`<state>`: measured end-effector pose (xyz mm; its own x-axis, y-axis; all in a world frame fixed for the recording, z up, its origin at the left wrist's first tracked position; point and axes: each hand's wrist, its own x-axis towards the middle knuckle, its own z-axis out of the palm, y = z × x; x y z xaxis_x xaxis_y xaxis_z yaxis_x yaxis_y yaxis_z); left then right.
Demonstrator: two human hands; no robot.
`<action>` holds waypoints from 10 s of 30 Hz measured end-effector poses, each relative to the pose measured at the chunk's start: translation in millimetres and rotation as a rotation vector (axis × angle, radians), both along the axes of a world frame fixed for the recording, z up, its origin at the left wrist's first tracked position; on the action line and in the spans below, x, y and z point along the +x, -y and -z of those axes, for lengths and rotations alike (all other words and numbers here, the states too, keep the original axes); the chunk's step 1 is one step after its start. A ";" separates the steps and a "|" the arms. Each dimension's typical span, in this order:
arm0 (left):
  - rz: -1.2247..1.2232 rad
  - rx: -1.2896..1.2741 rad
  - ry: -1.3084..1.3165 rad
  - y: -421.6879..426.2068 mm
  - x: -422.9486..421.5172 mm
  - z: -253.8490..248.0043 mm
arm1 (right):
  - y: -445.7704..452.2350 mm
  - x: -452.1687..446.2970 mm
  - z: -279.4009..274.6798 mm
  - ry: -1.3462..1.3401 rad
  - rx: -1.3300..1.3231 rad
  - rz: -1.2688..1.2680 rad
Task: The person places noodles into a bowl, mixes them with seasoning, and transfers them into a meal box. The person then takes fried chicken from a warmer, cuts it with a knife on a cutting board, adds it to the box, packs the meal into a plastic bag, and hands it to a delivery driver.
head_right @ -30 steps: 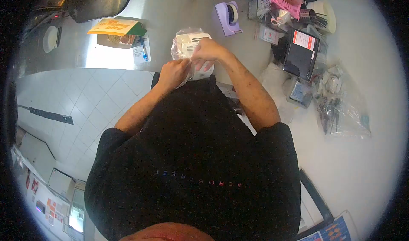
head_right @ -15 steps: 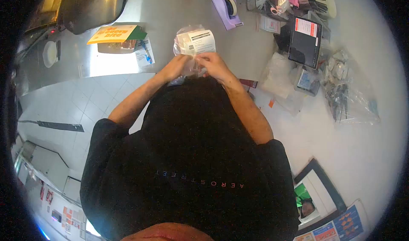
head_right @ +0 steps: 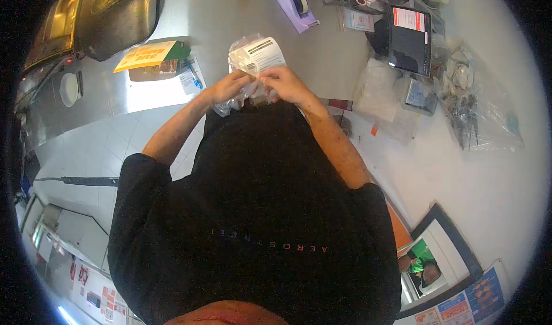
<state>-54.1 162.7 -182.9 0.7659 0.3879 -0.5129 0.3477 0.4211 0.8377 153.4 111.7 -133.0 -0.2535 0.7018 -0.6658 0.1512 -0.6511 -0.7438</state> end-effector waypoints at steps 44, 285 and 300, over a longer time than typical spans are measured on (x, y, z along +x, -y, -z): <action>-0.256 -0.030 0.129 27.2 -4.2 -2.3 | 0.1 5.8 -10.1 0.431 0.552 -0.149; 0.846 1.450 0.233 -39.9 35.9 25.5 | 16.0 -49.9 55.3 0.723 0.510 0.038; 0.154 -0.377 0.359 -62.4 143.2 -216.6 | 153.9 -34.6 -72.2 1.679 0.984 0.476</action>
<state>89.1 225.1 33.7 0.9520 0.0972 -0.2901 0.1485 0.6823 0.7158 118.8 -42.2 -60.7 0.3782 0.7166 0.5860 0.9172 -0.3756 -0.1326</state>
